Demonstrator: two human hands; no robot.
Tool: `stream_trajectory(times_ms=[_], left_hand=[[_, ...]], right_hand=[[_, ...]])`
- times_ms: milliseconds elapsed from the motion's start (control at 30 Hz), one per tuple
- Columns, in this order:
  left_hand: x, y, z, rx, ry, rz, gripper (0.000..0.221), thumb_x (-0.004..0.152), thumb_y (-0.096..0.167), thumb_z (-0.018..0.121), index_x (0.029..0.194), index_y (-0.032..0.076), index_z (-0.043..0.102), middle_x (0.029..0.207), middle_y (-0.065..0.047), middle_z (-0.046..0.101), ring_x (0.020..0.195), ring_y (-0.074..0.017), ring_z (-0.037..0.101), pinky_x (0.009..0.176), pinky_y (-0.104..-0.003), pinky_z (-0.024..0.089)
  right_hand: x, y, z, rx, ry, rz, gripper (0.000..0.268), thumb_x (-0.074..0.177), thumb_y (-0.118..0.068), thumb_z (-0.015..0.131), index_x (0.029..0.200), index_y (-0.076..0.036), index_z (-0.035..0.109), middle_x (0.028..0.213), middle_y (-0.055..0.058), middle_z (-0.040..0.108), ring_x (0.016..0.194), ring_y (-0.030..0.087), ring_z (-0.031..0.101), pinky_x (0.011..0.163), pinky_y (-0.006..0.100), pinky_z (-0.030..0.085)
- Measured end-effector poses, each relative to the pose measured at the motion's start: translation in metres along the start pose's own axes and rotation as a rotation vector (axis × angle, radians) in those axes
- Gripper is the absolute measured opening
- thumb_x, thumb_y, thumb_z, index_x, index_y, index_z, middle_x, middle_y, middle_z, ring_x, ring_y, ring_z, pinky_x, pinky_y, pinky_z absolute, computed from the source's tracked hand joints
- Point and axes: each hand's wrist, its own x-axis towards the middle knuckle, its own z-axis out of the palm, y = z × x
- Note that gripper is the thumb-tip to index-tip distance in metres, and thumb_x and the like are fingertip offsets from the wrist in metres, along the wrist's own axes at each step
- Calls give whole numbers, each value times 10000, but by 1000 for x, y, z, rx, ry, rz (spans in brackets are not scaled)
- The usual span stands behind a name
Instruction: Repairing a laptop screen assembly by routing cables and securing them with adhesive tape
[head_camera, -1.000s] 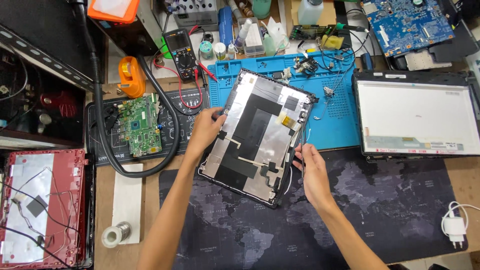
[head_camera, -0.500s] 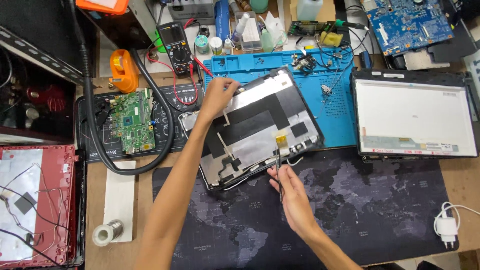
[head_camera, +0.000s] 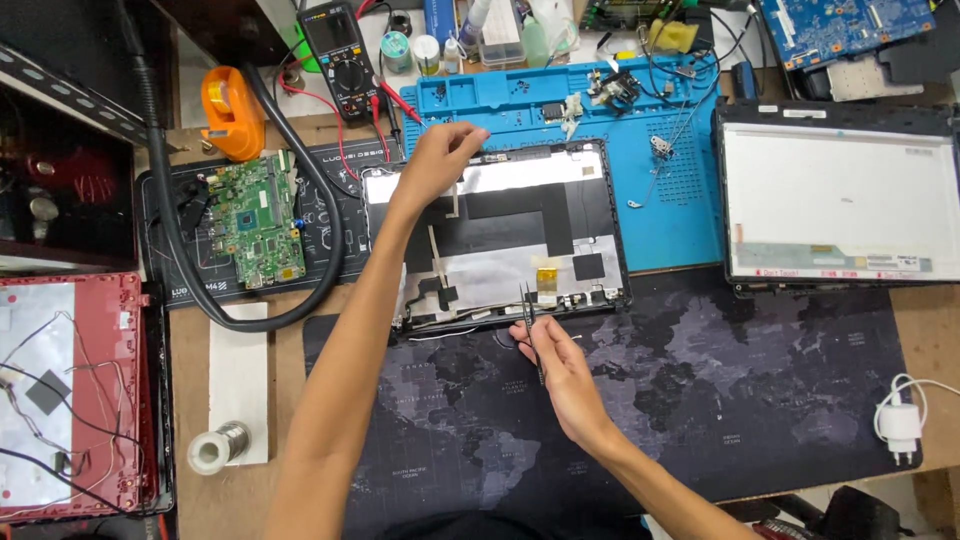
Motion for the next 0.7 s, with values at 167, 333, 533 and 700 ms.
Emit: stream_trajectory(times_ms=[167, 333, 533, 700], left_hand=[[-22, 8, -6, 63, 144, 81, 220, 1028, 198, 608, 1169, 118, 757, 963, -131, 730, 920, -324, 713, 878, -450, 528], [-54, 3, -19, 125, 208, 152, 221, 1052, 185, 603, 1211, 89, 722, 1104, -182, 671, 1122, -424, 639, 1006, -522, 466], [-109, 10, -38, 176, 391, 208, 195, 1047, 92, 579, 1174, 83, 727, 1081, -139, 652, 1137, -382, 643, 1004, -476, 472], [-135, -12, -37, 261, 520, 174, 198, 1038, 41, 555, 1167, 51, 705, 1120, -162, 599, 1192, -420, 593, 1029, -501, 454]], right_hand=[[9, -3, 1, -13, -47, 34, 301, 1077, -323, 479, 1095, -54, 614, 1144, 134, 703, 1032, 243, 734, 959, 409, 588], [17, -6, 0, -55, -188, 25, 281, 1073, -246, 484, 1116, -14, 637, 947, 175, 707, 686, 222, 749, 677, 339, 654], [23, -27, 15, -126, -303, -191, 414, 1031, -93, 508, 1435, -19, 458, 881, 152, 659, 571, 176, 699, 587, 294, 623], [35, -47, 24, -121, -272, -163, 428, 1033, -108, 464, 1455, -46, 429, 900, 167, 710, 622, 176, 722, 620, 280, 624]])
